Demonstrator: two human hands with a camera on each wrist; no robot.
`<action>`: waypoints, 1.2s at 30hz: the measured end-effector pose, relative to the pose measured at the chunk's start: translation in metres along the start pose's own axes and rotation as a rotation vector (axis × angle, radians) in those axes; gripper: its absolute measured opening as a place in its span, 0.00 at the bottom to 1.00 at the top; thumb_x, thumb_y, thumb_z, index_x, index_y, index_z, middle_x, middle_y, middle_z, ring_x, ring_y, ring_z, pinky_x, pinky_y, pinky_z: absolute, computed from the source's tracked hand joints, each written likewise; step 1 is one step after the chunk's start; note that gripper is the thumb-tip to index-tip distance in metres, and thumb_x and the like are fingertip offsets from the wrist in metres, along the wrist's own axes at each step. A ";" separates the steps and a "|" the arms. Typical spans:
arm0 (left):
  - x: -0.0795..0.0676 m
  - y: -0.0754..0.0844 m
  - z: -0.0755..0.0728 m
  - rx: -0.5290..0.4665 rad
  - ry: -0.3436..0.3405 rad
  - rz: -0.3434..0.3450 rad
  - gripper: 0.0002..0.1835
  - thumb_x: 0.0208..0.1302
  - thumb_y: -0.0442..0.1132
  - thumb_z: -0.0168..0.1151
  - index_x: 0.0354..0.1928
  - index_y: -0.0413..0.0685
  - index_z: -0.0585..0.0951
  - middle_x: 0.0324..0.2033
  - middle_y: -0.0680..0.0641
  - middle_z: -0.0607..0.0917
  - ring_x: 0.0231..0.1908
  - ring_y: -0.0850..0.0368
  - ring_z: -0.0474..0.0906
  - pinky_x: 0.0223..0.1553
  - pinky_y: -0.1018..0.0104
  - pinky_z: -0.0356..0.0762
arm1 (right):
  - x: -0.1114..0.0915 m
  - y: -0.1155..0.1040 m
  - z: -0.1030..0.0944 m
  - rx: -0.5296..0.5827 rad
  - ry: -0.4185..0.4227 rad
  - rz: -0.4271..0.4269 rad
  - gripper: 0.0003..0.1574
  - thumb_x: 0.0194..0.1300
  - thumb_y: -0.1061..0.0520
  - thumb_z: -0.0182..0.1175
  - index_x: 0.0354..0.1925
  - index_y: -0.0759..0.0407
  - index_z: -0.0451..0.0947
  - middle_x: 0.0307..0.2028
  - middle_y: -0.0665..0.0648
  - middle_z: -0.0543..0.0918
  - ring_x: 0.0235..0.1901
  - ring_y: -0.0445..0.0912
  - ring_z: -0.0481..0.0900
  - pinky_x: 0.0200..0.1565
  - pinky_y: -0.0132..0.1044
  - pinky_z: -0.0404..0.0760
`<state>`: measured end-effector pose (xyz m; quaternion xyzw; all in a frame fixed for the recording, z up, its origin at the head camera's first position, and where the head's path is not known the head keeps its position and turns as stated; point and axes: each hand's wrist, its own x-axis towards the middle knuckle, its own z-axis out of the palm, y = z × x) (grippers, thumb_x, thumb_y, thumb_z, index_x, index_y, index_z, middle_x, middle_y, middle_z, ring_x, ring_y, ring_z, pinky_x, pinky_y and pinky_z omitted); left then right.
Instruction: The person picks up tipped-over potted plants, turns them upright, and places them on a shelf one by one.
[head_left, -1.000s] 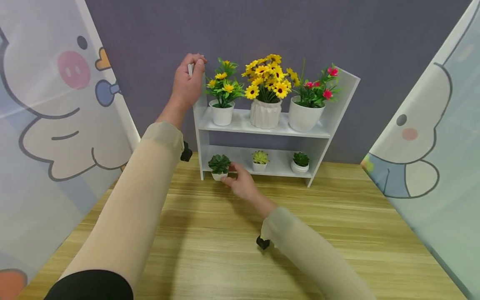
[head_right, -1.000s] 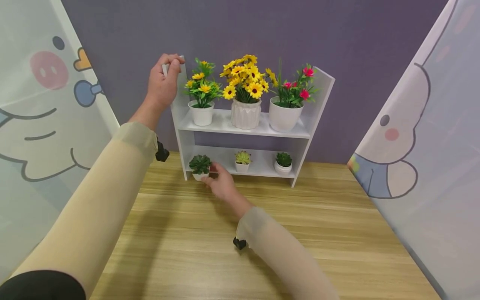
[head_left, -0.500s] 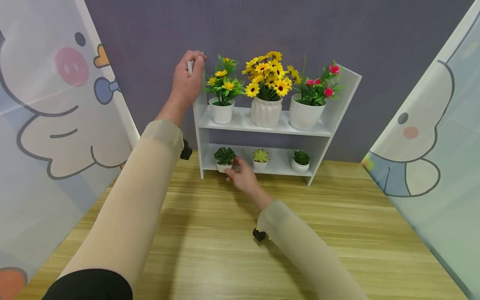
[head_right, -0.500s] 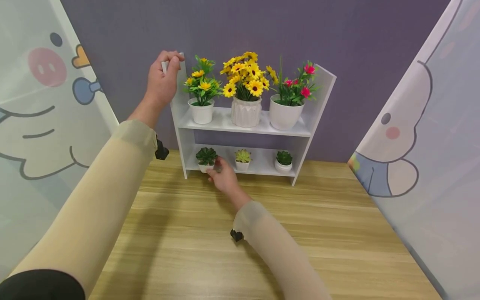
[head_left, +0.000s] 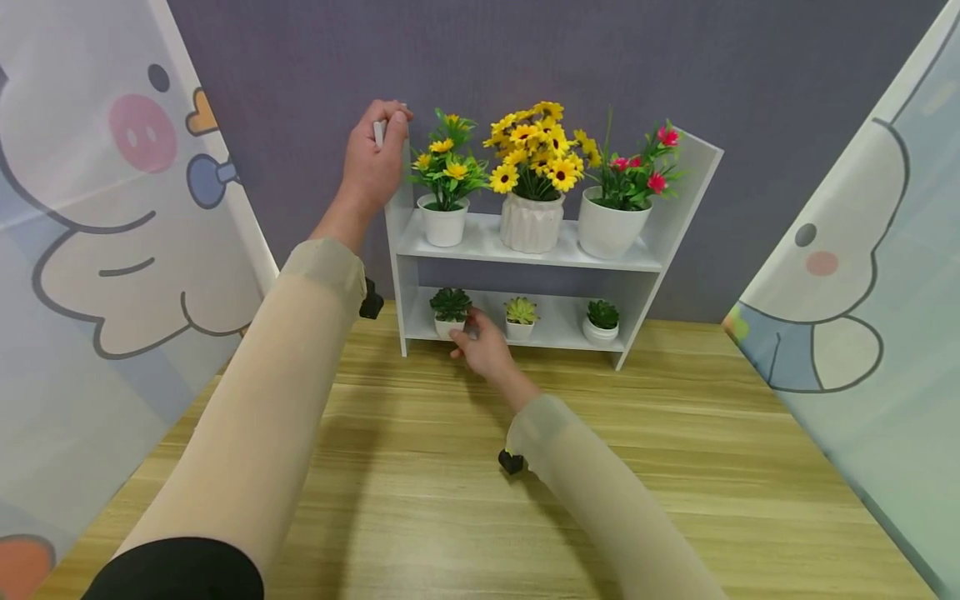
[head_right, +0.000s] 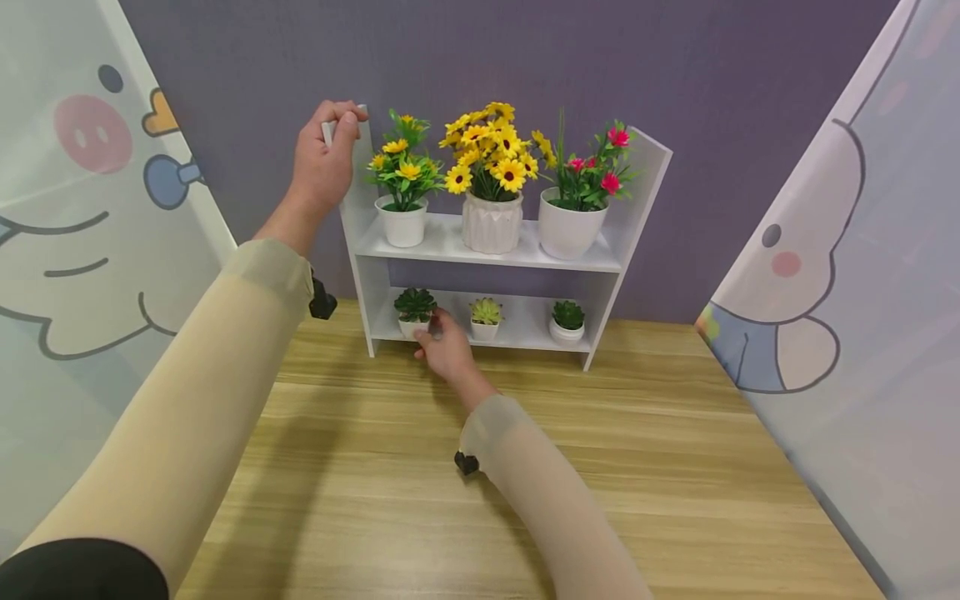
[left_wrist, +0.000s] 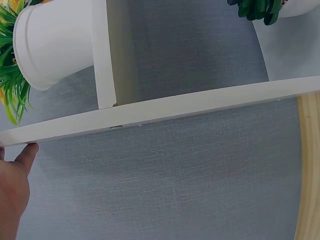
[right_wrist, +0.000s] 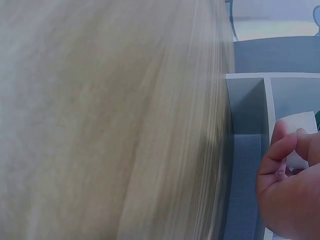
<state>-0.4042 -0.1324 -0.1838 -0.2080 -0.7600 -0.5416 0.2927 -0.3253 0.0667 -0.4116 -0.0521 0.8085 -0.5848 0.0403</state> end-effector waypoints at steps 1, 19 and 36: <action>0.000 0.000 0.000 -0.001 -0.001 -0.001 0.17 0.89 0.51 0.47 0.53 0.46 0.77 0.70 0.48 0.78 0.71 0.56 0.74 0.71 0.65 0.71 | 0.000 0.000 0.000 0.003 -0.003 0.000 0.45 0.86 0.51 0.58 0.89 0.54 0.51 0.83 0.60 0.65 0.39 0.46 0.89 0.30 0.34 0.76; 0.001 -0.002 0.000 0.000 -0.001 -0.010 0.18 0.89 0.51 0.48 0.53 0.44 0.77 0.70 0.48 0.79 0.75 0.61 0.71 0.75 0.66 0.69 | 0.001 -0.001 0.004 0.029 -0.009 0.014 0.45 0.87 0.51 0.57 0.89 0.54 0.50 0.83 0.58 0.65 0.33 0.40 0.85 0.31 0.36 0.75; 0.000 -0.003 0.001 0.015 -0.017 -0.016 0.18 0.89 0.52 0.46 0.52 0.45 0.77 0.71 0.49 0.78 0.73 0.58 0.73 0.74 0.65 0.69 | -0.018 0.008 -0.007 0.023 -0.032 -0.016 0.44 0.85 0.53 0.61 0.88 0.50 0.54 0.85 0.54 0.65 0.40 0.49 0.88 0.32 0.37 0.77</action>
